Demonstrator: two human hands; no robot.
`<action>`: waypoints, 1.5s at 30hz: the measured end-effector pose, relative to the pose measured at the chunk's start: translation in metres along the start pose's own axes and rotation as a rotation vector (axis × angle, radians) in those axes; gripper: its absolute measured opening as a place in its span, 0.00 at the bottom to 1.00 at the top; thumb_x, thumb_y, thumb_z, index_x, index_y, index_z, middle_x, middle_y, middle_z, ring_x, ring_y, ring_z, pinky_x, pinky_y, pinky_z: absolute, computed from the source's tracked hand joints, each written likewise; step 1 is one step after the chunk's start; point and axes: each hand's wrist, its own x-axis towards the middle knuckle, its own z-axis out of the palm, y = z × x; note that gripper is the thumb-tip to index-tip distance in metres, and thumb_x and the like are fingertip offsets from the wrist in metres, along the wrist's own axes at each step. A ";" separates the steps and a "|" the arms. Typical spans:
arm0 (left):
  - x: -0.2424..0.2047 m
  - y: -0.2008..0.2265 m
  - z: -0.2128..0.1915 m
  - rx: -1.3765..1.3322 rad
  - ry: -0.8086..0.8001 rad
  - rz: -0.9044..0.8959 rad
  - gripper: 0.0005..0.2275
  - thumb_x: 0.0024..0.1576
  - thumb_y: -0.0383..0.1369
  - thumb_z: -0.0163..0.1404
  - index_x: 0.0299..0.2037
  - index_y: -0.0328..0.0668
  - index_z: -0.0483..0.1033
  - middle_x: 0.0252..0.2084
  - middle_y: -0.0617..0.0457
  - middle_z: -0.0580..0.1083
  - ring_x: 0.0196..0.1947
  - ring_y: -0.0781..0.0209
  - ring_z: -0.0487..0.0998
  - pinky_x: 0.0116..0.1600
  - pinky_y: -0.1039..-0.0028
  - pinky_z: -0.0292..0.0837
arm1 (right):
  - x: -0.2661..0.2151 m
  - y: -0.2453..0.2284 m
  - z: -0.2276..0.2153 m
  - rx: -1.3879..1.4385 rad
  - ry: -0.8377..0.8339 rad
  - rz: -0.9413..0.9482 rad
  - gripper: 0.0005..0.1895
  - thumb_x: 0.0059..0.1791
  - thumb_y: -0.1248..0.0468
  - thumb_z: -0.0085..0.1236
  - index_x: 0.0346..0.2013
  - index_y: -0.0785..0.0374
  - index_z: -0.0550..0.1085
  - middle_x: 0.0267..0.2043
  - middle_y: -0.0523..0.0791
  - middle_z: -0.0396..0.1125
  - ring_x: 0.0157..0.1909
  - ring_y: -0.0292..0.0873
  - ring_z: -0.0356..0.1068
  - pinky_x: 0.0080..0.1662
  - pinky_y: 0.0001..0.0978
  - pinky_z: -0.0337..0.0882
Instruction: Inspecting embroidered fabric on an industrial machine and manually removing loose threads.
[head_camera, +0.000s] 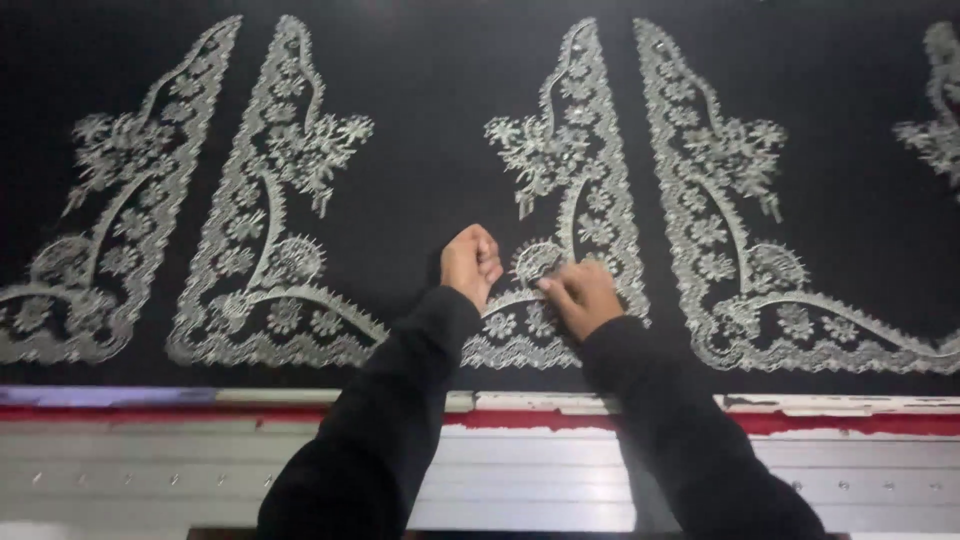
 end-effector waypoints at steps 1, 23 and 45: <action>0.004 -0.002 -0.004 0.000 0.006 -0.001 0.11 0.49 0.17 0.33 0.19 0.45 0.60 0.17 0.59 0.52 0.14 0.69 0.50 0.21 0.79 0.48 | -0.001 -0.020 -0.005 0.003 -0.006 0.000 0.23 0.56 0.44 0.51 0.21 0.51 0.72 0.33 0.40 0.71 0.51 0.48 0.66 0.58 0.45 0.60; 0.050 -0.022 -0.007 1.664 0.130 0.475 0.09 0.61 0.43 0.52 0.49 0.61 0.79 0.42 0.58 0.75 0.49 0.59 0.79 0.50 0.66 0.79 | 0.100 -0.042 0.003 -0.339 -0.079 0.114 0.22 0.53 0.50 0.55 0.63 0.35 0.71 0.43 0.45 0.69 0.50 0.52 0.72 0.53 0.50 0.73; 0.053 -0.014 -0.012 1.054 0.377 0.597 0.07 0.65 0.34 0.46 0.46 0.50 0.77 0.45 0.49 0.78 0.51 0.51 0.79 0.57 0.62 0.76 | 0.099 -0.004 -0.011 0.350 0.063 0.032 0.06 0.54 0.60 0.60 0.37 0.57 0.74 0.34 0.44 0.75 0.42 0.49 0.76 0.47 0.43 0.72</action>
